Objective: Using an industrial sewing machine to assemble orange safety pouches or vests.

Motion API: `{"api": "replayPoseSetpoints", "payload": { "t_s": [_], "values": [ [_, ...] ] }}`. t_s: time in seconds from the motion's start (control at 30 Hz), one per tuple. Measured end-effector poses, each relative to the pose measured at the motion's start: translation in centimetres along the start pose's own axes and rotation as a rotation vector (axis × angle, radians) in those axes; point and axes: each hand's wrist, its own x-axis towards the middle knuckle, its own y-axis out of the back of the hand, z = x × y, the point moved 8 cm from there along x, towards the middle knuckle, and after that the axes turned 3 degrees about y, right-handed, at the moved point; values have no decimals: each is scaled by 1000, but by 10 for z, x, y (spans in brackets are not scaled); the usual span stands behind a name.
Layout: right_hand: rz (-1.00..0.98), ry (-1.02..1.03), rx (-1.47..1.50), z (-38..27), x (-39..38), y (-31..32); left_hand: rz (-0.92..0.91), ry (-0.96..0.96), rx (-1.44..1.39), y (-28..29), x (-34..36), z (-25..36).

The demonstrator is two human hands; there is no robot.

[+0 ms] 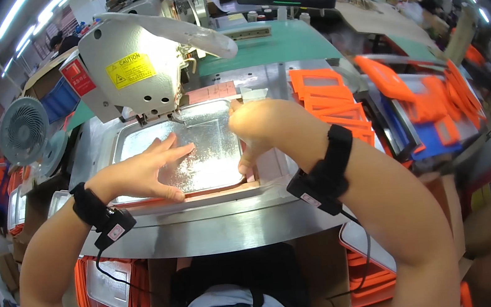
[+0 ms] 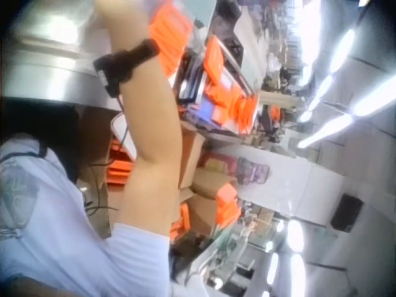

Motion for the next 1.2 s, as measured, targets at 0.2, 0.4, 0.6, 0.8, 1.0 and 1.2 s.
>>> {"api": "replayPoseSetpoints", "payload": {
  "t_s": [0.2, 0.4, 0.6, 0.8, 1.0, 1.2],
  "values": [
    [-56, 24, 29, 8, 7, -7, -8, 39, -27, 3, -2, 2],
    [-203, -161, 47, 17, 11, -15, -8, 9, -75, 10, 0, 9],
    [124, 51, 81, 9, 4, -5, 9, -13, -14, 5, 1, 0],
    [27, -3, -7, -5, -4, 0, 26, 18, 71, 2, -6, 6],
    [-20, -5, -56, -5, -13, 2, 29, 37, 65, 5, -8, 13],
    [67, 75, 10, 10, 7, -16, 5, 25, -55, 5, 0, 6]
  ]
}}
